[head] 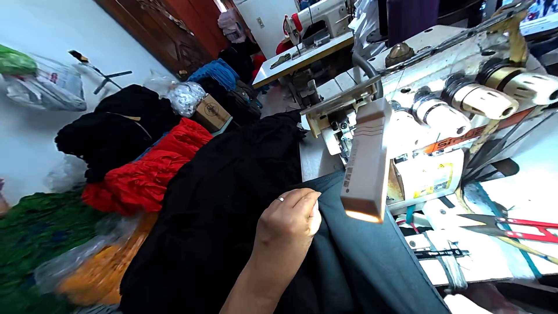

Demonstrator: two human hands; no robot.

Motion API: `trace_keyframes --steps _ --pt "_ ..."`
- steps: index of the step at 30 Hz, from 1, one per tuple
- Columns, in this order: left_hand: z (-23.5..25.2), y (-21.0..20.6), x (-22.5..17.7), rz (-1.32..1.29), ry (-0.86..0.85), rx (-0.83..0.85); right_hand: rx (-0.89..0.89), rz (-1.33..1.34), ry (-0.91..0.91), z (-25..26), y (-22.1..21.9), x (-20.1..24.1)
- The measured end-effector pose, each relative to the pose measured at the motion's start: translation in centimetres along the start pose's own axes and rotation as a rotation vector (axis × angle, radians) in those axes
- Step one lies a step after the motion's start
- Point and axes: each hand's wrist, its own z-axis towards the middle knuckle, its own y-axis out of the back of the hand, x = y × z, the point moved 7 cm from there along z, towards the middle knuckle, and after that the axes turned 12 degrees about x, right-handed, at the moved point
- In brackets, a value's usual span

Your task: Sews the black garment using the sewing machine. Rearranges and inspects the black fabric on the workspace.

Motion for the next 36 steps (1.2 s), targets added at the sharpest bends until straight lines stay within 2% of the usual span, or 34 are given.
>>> trace_keyframes --steps 5,8,12,18,20,22,24,26,30,36 --pt "2.6 -1.4 2.1 -0.032 0.033 0.082 -0.004 -0.098 0.034 2.7 -0.3 0.0" --pt "4.3 -2.2 3.7 -0.083 0.079 0.146 -0.077 -0.09 0.021 4.7 -0.5 -0.2" --pt "5.3 -2.9 4.8 -0.092 0.095 0.14 -0.177 -0.064 0.007 6.3 -0.3 -1.2" --pt "4.9 -3.6 6.3 -0.173 0.167 0.223 -0.119 0.073 -0.072 5.5 -0.8 -2.4" --pt "4.0 -2.9 5.4 -0.208 0.154 0.19 -0.054 0.152 -0.129 4.3 -0.9 -2.4" --pt "2.5 -1.3 3.5 -0.197 0.125 0.078 0.004 0.232 -0.182 3.0 -1.1 -3.1" --pt "0.3 0.4 0.8 -0.177 0.084 -0.047 0.019 0.305 -0.222 1.6 -1.0 -4.0" --pt "-2.5 1.0 -2.2 -0.278 0.003 -0.113 0.025 0.343 -0.226 0.3 -0.9 -4.3" --pt "-7.1 0.3 -8.9 -0.525 -0.14 -0.056 0.043 0.329 -0.141 -1.3 -1.1 -3.6" --pt "-11.2 -2.5 -12.5 -0.841 -0.03 0.006 0.015 0.404 0.012 -2.4 -1.3 -2.0"
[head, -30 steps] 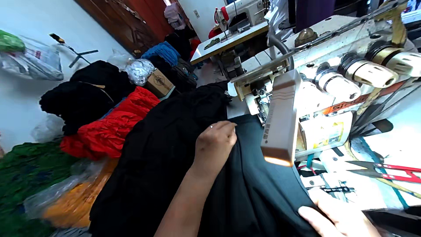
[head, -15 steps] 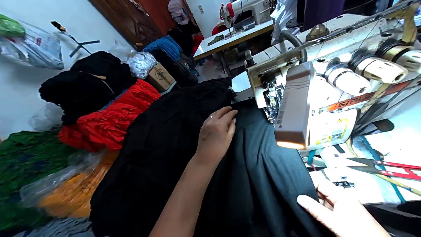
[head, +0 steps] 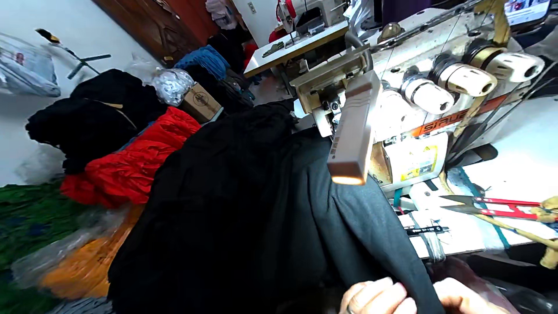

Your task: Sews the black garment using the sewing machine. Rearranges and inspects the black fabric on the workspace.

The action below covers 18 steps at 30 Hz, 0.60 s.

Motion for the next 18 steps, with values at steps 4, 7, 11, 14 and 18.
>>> trace_keyframes --steps 4,7,11,14,18 --pt "-1.6 -2.2 1.3 -0.413 0.185 -0.094 0.104 0.11 0.139 0.1 -1.3 -1.6" --pt "-1.2 -1.9 0.7 -0.507 0.259 -0.109 0.13 0.18 0.127 0.2 -1.4 -2.8" --pt "-0.6 -1.4 0.3 -0.501 0.221 -0.112 0.07 0.191 0.084 -0.1 -1.0 -1.3" --pt "-0.4 -1.3 0.2 -0.495 0.222 -0.092 0.053 0.122 0.094 0.0 -1.1 -0.7" --pt "-0.2 -1.7 0.0 -0.523 0.233 -0.057 -0.011 0.217 0.106 -0.3 -1.5 -0.9"
